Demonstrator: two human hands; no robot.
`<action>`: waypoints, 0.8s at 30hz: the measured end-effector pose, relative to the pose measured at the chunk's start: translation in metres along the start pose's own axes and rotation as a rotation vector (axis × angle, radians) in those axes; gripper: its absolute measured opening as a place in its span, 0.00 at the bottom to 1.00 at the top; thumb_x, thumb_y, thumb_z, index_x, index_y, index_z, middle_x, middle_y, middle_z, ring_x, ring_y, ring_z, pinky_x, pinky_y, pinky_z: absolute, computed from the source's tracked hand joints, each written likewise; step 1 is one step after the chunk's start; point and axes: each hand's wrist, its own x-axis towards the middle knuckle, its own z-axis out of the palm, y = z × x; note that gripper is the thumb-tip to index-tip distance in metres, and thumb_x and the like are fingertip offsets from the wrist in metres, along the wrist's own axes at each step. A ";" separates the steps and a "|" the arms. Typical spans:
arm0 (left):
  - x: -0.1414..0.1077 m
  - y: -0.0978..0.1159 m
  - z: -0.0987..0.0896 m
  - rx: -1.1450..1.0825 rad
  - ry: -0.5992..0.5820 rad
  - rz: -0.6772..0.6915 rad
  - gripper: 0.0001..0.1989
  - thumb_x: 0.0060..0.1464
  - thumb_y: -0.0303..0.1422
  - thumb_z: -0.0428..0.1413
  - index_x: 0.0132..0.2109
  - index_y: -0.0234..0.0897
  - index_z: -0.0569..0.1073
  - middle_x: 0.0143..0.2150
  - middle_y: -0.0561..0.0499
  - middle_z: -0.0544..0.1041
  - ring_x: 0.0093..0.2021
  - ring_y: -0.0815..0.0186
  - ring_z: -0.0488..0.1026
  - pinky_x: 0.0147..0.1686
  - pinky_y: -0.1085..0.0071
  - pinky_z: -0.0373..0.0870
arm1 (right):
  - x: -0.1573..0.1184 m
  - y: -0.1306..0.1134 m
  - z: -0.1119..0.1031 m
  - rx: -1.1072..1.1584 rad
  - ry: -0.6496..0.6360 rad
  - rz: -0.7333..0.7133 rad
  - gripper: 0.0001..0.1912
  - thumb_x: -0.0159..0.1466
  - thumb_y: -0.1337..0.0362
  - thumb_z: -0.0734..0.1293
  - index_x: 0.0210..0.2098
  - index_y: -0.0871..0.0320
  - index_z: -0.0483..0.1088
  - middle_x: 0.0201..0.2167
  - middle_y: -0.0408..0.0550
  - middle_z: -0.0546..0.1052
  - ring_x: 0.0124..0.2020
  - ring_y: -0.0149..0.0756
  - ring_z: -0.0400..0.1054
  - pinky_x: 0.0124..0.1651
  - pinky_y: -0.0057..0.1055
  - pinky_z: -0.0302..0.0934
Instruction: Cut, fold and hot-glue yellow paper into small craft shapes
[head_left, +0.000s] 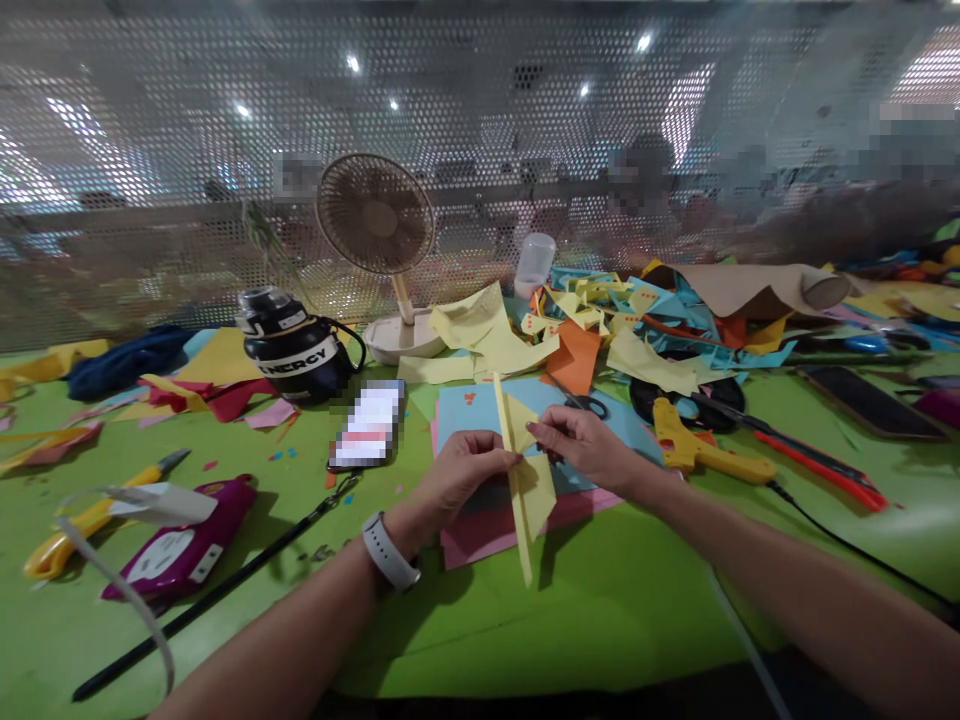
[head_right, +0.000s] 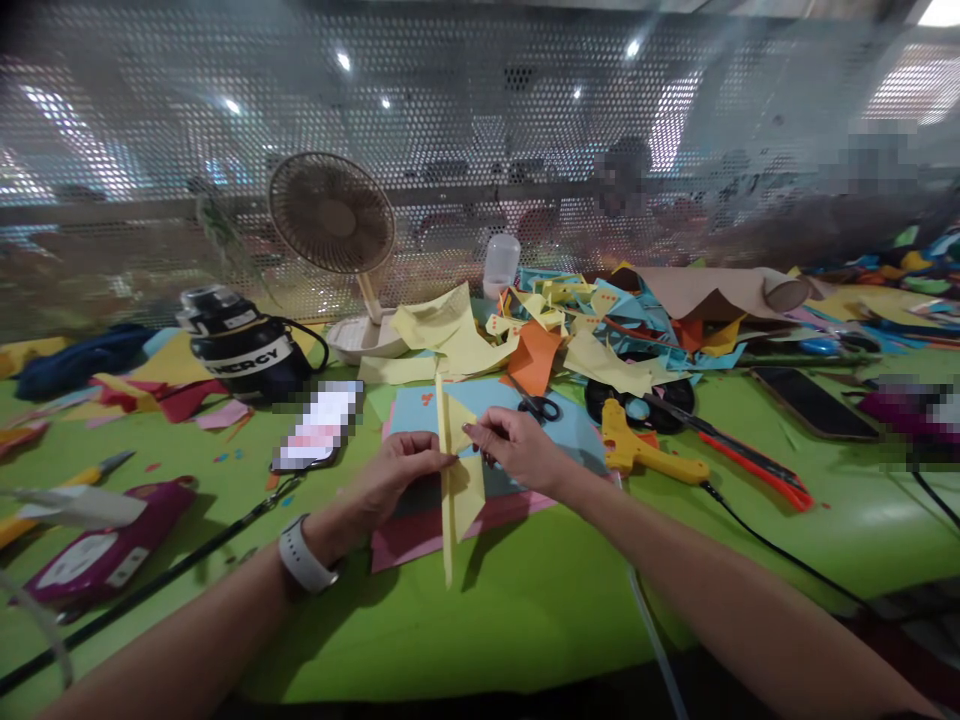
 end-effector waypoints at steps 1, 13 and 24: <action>0.000 0.000 0.000 -0.006 0.001 0.006 0.10 0.37 0.33 0.66 0.21 0.34 0.74 0.21 0.52 0.76 0.22 0.71 0.68 0.26 0.75 0.63 | 0.000 0.001 0.000 0.041 0.001 0.017 0.22 0.55 0.45 0.67 0.23 0.58 0.62 0.18 0.37 0.63 0.21 0.27 0.57 0.26 0.27 0.53; 0.001 -0.001 -0.004 0.039 -0.023 0.009 0.08 0.37 0.33 0.63 0.23 0.33 0.73 0.22 0.51 0.74 0.22 0.71 0.67 0.25 0.73 0.62 | -0.001 -0.001 0.000 0.209 -0.151 0.151 0.19 0.51 0.50 0.72 0.23 0.62 0.70 0.20 0.40 0.69 0.21 0.25 0.59 0.26 0.25 0.56; 0.000 -0.001 -0.006 -0.005 -0.015 0.008 0.09 0.40 0.35 0.64 0.24 0.33 0.75 0.21 0.51 0.74 0.20 0.71 0.66 0.21 0.75 0.61 | 0.002 0.004 -0.005 0.173 -0.163 0.129 0.20 0.54 0.49 0.70 0.24 0.61 0.70 0.19 0.40 0.71 0.21 0.25 0.62 0.27 0.25 0.59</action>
